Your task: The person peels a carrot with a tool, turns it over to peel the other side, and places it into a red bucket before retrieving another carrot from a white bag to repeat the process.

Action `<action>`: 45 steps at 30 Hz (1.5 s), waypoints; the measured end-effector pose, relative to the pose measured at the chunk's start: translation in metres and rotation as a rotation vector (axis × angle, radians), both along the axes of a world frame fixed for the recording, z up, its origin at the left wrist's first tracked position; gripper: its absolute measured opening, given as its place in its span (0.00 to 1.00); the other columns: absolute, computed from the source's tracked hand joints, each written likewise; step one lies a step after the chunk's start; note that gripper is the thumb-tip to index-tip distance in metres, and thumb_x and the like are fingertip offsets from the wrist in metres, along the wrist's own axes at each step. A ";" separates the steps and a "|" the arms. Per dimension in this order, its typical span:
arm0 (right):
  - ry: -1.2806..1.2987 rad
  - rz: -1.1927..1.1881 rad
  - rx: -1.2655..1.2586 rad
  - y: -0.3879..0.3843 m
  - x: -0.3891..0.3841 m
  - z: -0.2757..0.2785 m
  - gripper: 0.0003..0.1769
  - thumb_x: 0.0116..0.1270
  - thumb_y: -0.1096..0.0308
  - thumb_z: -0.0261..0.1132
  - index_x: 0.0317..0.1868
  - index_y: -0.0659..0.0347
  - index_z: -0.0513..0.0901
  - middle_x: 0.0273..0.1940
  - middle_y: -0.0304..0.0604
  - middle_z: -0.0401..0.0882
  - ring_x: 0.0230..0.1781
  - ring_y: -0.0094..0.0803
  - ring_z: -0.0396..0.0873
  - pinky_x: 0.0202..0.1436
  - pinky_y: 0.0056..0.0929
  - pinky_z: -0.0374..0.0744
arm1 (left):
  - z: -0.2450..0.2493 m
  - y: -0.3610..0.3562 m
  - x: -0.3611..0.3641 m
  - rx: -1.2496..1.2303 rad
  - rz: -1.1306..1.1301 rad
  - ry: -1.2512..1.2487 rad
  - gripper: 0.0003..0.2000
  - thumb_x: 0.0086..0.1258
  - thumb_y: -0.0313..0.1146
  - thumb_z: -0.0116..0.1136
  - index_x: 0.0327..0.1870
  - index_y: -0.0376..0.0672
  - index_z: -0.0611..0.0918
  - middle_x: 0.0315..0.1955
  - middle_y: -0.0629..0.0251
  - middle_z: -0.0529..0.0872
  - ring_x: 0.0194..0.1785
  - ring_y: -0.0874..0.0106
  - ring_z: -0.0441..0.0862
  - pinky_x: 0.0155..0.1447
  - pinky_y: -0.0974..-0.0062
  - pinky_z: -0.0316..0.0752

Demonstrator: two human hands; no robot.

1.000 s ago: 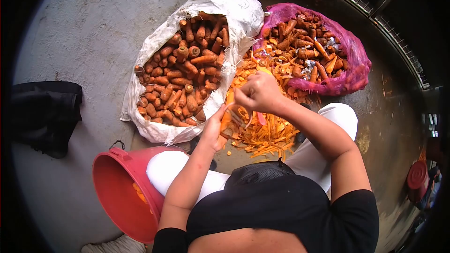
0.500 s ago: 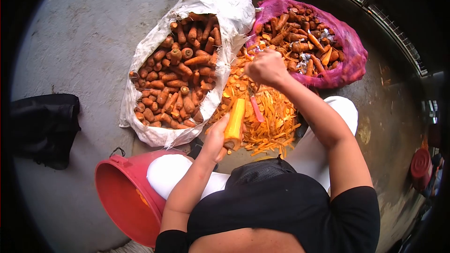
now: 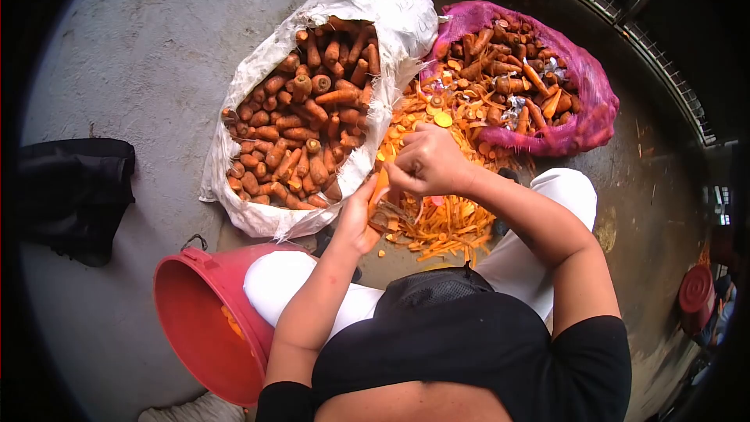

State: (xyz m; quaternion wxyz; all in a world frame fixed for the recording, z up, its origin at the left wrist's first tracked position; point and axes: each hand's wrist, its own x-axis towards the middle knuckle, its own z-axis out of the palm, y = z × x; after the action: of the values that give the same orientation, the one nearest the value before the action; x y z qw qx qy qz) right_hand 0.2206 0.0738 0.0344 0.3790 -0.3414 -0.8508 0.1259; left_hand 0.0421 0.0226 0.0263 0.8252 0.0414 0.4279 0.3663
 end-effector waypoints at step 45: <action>-0.055 -0.431 -0.392 0.038 0.035 -0.012 0.22 0.65 0.55 0.56 0.17 0.52 0.86 0.11 0.37 0.76 0.10 0.31 0.74 0.19 0.30 0.74 | -0.002 0.004 -0.014 0.136 -0.169 -0.038 0.22 0.79 0.46 0.37 0.60 0.36 0.72 0.36 0.61 0.81 0.33 0.72 0.79 0.38 0.74 0.78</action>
State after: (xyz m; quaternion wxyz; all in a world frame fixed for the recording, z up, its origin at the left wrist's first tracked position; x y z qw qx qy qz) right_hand 0.2552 0.1118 0.0229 0.3007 -0.5844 -0.7280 0.1952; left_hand 0.0283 0.0265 0.0239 0.8565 0.1265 0.3812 0.3243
